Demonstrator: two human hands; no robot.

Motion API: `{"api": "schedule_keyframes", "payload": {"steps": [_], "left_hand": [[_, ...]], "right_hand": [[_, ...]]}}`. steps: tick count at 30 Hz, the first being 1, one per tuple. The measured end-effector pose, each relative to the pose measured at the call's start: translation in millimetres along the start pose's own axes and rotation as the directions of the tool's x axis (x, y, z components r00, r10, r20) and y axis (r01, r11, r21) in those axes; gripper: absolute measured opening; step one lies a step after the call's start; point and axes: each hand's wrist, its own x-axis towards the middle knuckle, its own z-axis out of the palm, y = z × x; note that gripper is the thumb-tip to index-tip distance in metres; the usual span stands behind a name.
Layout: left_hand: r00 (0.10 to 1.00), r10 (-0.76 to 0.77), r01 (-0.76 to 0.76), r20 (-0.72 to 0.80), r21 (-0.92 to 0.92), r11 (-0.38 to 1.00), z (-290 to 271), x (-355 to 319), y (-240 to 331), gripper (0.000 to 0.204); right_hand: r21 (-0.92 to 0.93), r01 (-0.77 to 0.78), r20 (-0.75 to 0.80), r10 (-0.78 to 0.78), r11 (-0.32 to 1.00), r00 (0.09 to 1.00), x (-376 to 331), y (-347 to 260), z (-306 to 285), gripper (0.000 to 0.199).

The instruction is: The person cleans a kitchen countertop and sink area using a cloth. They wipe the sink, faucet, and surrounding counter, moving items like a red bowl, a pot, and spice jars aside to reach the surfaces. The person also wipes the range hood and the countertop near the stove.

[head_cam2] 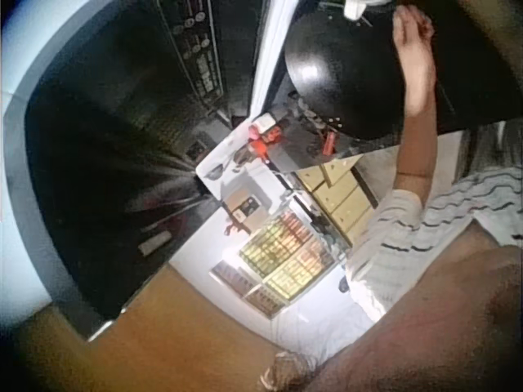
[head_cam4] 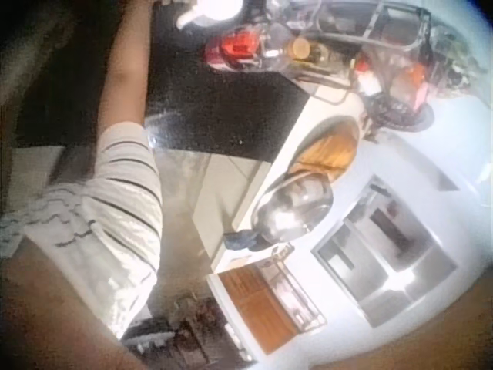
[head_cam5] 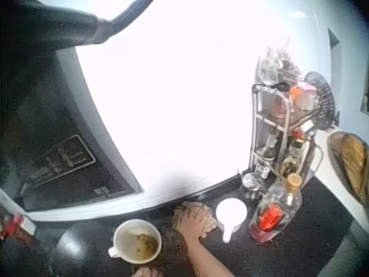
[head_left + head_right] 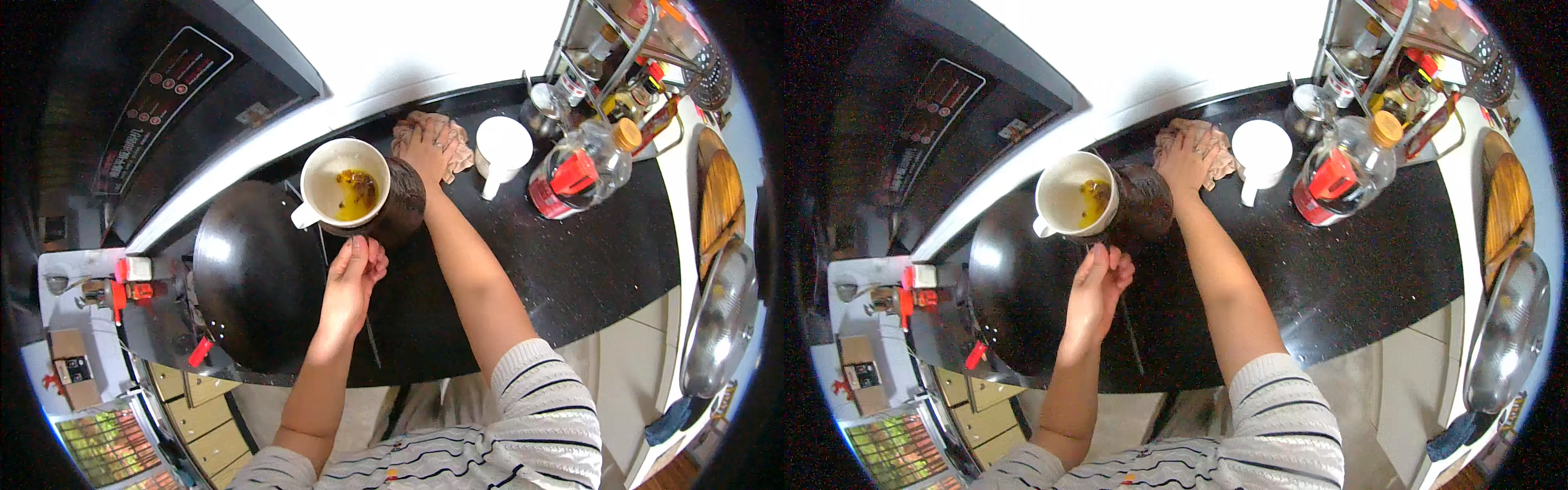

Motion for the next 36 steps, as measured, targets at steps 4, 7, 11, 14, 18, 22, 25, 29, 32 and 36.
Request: {"api": "schedule_keyframes", "payload": {"steps": [4, 7, 11, 14, 18, 22, 25, 29, 32, 36], "left_hand": [[0.998, 0.028, -0.026, -0.05, 0.042, 0.999, -19.7, 0.6, 5.5, 0.033], [0.999, 0.037, -0.04, 0.038, 0.07, 0.997, 9.4, 32.1, -6.2, 0.031], [0.998, 0.055, -0.054, -0.041, 0.033, 0.998, -0.7, 39.8, -2.4, 0.031], [0.998, 0.011, -0.01, -0.067, 0.015, 1.0, 3.8, 59.5, -15.3, 0.031], [0.994, -0.026, 0.033, -0.105, 0.064, 0.997, 24.0, 81.1, -38.7, 0.03], [0.997, -0.055, 0.058, -0.047, 0.053, 0.997, 22.0, 85.0, -64.8, 0.029], [0.993, -0.095, 0.1, -0.071, 0.059, 0.993, 28.4, 80.9, -76.3, 0.027], [0.992, -0.119, 0.123, -0.045, 0.091, 0.988, 25.0, 77.5, -90.0, 0.027], [0.993, -0.104, 0.109, -0.048, 0.096, 0.989, 27.3, 77.2, -95.5, 0.029], [0.995, -0.058, 0.067, -0.081, 0.121, 0.99, 30.0, 87.7, -91.7, 0.032]], "right_hand": [[0.264, -0.021, 0.165, -0.024, 0.964, 0.986, -20.0, -63.7, -19.8, 0.054], [0.911, -0.275, 0.163, -0.345, -0.309, 0.924, -77.7, -21.3, 12.0, 0.055], [0.607, 0.41, 0.107, -0.581, 0.681, 0.807, -161.4, -14.0, -85.5, 0.038], [0.611, 0.544, 0.123, -0.748, 0.575, 0.652, -214.8, 36.8, -143.0, 0.044], [0.54, 0.505, 0.233, -0.696, 0.673, 0.679, -249.9, 122.0, -164.0, 0.042], [0.178, 0.356, 0.22, -0.39, 0.917, 0.894, -216.8, 203.9, -159.8, 0.048], [-0.029, 0.037, 0.079, -0.035, 0.999, 0.996, -181.8, 238.2, -162.8, 0.054], [-0.07, -0.262, -0.047, 0.259, 0.963, 0.965, -185.9, 202.4, -156.5, 0.06], [0.068, -0.176, 0.14, 0.165, 0.982, 0.976, -223.2, 159.7, -176.0, 0.082], [0.212, 0.016, 0.37, -0.095, 0.977, 0.924, -257.5, 136.9, -194.7, 0.071]]}}
